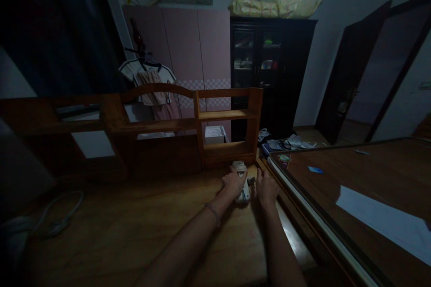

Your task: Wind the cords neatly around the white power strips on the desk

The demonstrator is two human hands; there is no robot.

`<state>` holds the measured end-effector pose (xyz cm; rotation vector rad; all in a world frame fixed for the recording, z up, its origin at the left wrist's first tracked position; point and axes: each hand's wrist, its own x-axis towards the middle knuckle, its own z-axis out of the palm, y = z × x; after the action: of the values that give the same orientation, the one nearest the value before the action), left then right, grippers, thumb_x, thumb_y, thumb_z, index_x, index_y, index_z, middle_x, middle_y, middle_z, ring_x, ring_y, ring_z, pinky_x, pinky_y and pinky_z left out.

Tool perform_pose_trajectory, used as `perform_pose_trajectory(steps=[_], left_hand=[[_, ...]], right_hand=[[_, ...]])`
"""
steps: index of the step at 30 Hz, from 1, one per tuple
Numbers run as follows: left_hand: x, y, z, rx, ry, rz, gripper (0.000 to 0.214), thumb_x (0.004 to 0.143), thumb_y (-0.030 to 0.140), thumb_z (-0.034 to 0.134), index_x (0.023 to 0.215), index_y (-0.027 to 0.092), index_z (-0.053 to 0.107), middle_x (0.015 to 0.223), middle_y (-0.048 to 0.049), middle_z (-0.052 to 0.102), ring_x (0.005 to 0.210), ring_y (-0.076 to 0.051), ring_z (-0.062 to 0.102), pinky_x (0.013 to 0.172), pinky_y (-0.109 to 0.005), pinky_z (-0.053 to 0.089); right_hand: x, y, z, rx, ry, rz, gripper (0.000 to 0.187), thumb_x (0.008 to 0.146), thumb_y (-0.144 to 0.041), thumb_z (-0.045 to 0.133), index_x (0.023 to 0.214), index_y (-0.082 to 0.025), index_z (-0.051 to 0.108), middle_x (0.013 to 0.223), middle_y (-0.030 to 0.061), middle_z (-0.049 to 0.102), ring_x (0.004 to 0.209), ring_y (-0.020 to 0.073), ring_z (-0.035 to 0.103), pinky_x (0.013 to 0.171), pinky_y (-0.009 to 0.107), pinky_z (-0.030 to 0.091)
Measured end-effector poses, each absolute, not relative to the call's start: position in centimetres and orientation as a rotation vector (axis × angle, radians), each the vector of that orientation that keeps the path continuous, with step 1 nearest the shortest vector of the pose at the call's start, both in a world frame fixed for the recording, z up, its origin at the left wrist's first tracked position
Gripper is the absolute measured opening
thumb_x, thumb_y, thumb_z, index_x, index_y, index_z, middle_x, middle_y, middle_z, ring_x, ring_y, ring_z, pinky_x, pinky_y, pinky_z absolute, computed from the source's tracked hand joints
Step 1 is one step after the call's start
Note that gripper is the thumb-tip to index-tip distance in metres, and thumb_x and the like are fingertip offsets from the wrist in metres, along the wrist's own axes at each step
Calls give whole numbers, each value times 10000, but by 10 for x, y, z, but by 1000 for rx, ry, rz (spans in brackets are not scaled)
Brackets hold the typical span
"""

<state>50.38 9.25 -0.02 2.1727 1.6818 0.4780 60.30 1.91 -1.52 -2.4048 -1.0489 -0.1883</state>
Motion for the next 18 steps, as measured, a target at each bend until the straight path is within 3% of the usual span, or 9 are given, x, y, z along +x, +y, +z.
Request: perform_pose_trajectory(steps=[3, 6, 10, 14, 16, 18], left_hand=[[496, 88, 3, 2174, 1678, 530, 905, 851, 685, 271, 1457, 18, 185, 1102, -267, 612, 1013, -352, 617, 828, -444, 455], [479, 81, 9, 2173, 1652, 572, 857, 864, 668, 252, 1436, 30, 258, 1225, -298, 521, 1012, -363, 611, 805, -450, 463], [422, 68, 15, 2231, 1481, 672, 483, 945, 444, 299, 1314, 181, 466, 1319, -184, 493, 1029, -258, 611, 841, -362, 458], [313, 61, 15, 2222, 1334, 777, 215, 902, 290, 449, 939, 219, 648, 956, -41, 683, 886, -152, 634, 813, -240, 453], [244, 66, 15, 2141, 1395, 875, 224, 880, 320, 468, 846, 201, 656, 829, -30, 691, 797, -156, 638, 747, -237, 474], [171, 75, 20, 2018, 1534, 1024, 261, 861, 378, 472, 863, 188, 650, 835, -31, 695, 799, -172, 640, 739, -254, 490]], right_hand=[[602, 16, -11, -2372, -1008, -263, 363, 979, -373, 371, 1149, -147, 599, 922, 163, 665, 868, 248, 642, 714, 292, 404], [598, 17, -11, -2337, -950, -314, 370, 980, -377, 361, 1102, -142, 619, 873, 153, 671, 802, 244, 643, 666, 288, 386], [596, 16, -11, -2276, -893, -355, 386, 971, -388, 366, 1050, -121, 633, 802, 150, 671, 703, 244, 629, 599, 285, 352], [581, 8, 13, -2138, -907, -392, 377, 964, -385, 379, 1002, -122, 647, 804, 120, 671, 675, 211, 608, 587, 270, 348], [556, -3, 40, -1904, -919, -407, 409, 956, -426, 397, 851, -131, 660, 735, 83, 650, 649, 185, 587, 590, 257, 359], [518, -21, 70, -1593, -907, -370, 460, 928, -510, 437, 751, -140, 644, 642, 46, 604, 608, 172, 562, 569, 253, 365]])
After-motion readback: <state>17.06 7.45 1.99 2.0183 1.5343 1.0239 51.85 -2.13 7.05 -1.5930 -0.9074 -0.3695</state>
